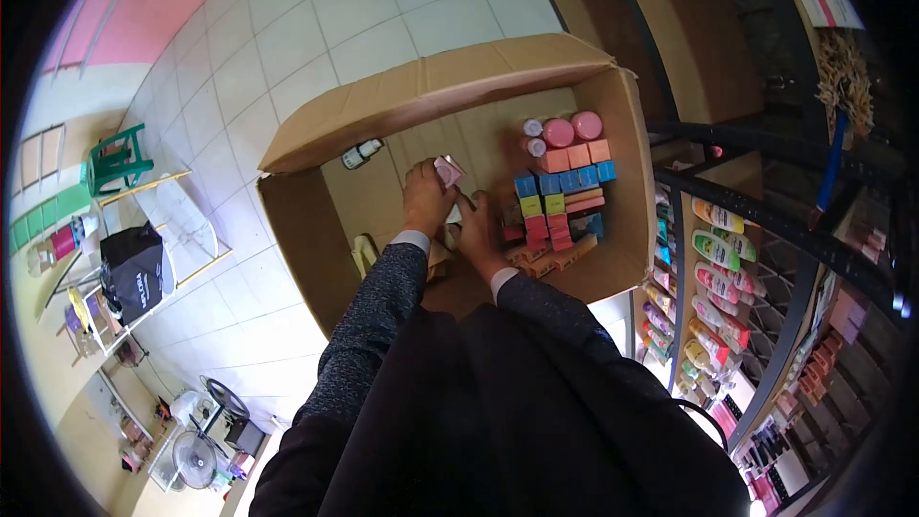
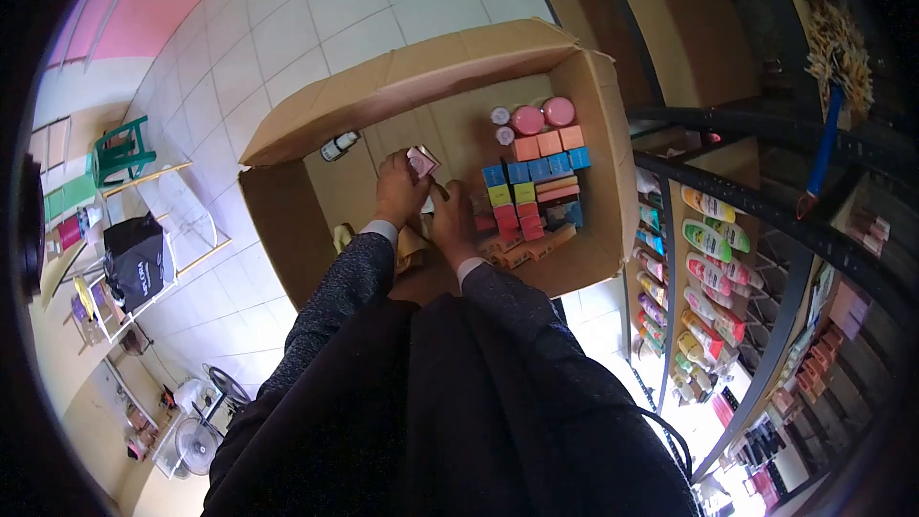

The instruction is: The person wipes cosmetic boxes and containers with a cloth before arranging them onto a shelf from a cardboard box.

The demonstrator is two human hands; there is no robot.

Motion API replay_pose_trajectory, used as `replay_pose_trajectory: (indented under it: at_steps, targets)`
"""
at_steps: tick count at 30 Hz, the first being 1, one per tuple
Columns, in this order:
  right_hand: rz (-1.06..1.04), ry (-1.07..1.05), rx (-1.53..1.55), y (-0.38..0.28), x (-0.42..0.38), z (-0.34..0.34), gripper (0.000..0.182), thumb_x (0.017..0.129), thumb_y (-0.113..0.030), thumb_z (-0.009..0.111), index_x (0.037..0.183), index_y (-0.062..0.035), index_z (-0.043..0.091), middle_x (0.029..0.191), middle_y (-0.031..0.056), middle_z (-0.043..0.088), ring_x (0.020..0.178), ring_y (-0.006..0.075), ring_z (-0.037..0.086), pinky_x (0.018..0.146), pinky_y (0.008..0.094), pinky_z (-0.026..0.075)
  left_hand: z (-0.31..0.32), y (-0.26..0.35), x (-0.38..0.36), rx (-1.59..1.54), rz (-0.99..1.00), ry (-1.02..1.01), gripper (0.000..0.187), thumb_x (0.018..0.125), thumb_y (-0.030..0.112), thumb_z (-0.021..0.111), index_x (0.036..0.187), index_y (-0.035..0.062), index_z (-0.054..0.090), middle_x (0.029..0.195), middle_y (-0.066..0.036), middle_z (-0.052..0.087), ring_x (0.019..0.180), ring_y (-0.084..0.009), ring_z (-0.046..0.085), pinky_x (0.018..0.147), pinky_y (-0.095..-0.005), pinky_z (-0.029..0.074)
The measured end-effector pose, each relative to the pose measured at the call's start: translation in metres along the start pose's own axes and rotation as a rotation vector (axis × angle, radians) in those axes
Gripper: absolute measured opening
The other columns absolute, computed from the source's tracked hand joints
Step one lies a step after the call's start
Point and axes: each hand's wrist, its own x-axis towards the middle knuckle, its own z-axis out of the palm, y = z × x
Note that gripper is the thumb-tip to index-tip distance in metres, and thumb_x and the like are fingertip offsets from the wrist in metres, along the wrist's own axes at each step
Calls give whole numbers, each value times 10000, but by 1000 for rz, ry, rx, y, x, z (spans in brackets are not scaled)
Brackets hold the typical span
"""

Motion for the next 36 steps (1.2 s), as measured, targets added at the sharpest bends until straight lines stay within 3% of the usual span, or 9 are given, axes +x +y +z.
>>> replay_pose_trajectory:
  at_steps: [11, 14, 16, 18, 20, 22, 32, 34, 36]
  targets:
    - [-5, -34, 196, 3, -19, -10, 326, 673, -181, 661, 946, -40, 552, 793, 163, 557, 795, 358, 556, 697, 421, 445, -5, -6, 6, -49, 47, 6, 392, 659, 149, 678, 976, -27, 527, 955, -187, 531, 898, -328, 524, 781, -375, 444]
    - [-30, 11, 341, -17, -34, -67, 341, 690, -183, 661, 1000, -69, 576, 832, 158, 578, 806, 354, 569, 723, 405, 452, -30, -17, -14, -337, -97, 38, 444, 694, 180, 694, 1031, -44, 510, 932, -138, 554, 866, -243, 555, 746, -306, 452]
    - [267, -60, 605, -33, -48, -124, 369, 717, -187, 669, 1045, -51, 564, 957, 162, 586, 874, 278, 590, 757, 340, 454, -57, 0, -40, -505, -154, -15, 473, 719, 188, 698, 1072, -52, 494, 928, -100, 563, 860, -181, 566, 737, -257, 450]
    - [289, -67, 696, -24, -65, -156, 341, 781, -155, 639, 1077, -15, 545, 1046, 135, 582, 926, 185, 577, 777, 276, 445, -102, 48, -70, -987, -204, -226, 369, 771, 128, 656, 1065, -28, 496, 890, -38, 552, 827, -114, 540, 731, -235, 440]
    - [344, -28, 1209, -28, -85, -205, 326, 826, -87, 589, 1118, 29, 501, 1029, 92, 585, 919, 136, 561, 777, 246, 440, -107, 65, -97, -995, -177, -206, 336, 781, 110, 644, 1057, -18, 499, 884, -33, 552, 807, -110, 538, 726, -236, 439]
    - [278, 55, 1260, -35, -109, -255, 340, 828, -57, 580, 1139, 35, 477, 1032, 90, 582, 919, 140, 564, 782, 247, 443, -111, 91, -121, -1008, -138, -200, 305, 792, 92, 631, 1050, -8, 502, 878, -27, 552, 787, -105, 536, 722, -237, 439]
    - [17, 545, 1306, -10, -362, -379, 373, 808, -59, 620, 1132, 33, 460, 999, 74, 578, 909, 118, 559, 813, 257, 446, -88, 261, -281, -1204, 282, -619, 297, 806, 107, 626, 1057, 9, 501, 860, -34, 547, 731, -110, 528, 661, -242, 433]
    - [89, 711, 1189, 4, -434, -383, 333, 811, -73, 622, 1098, 24, 484, 991, 62, 578, 899, 113, 559, 811, 256, 446, -75, 282, -322, -1150, 421, -834, 294, 840, 140, 589, 1079, -3, 495, 930, -53, 553, 815, -114, 536, 735, -236, 427]
    - [119, 886, 1078, 27, -502, -380, 309, 812, -89, 627, 1072, 19, 499, 957, 55, 587, 853, 113, 573, 779, 252, 456, -66, 308, -370, -1007, 322, -899, 260, 859, 165, 568, 1056, 8, 503, 986, -63, 552, 908, -120, 532, 802, -233, 415]
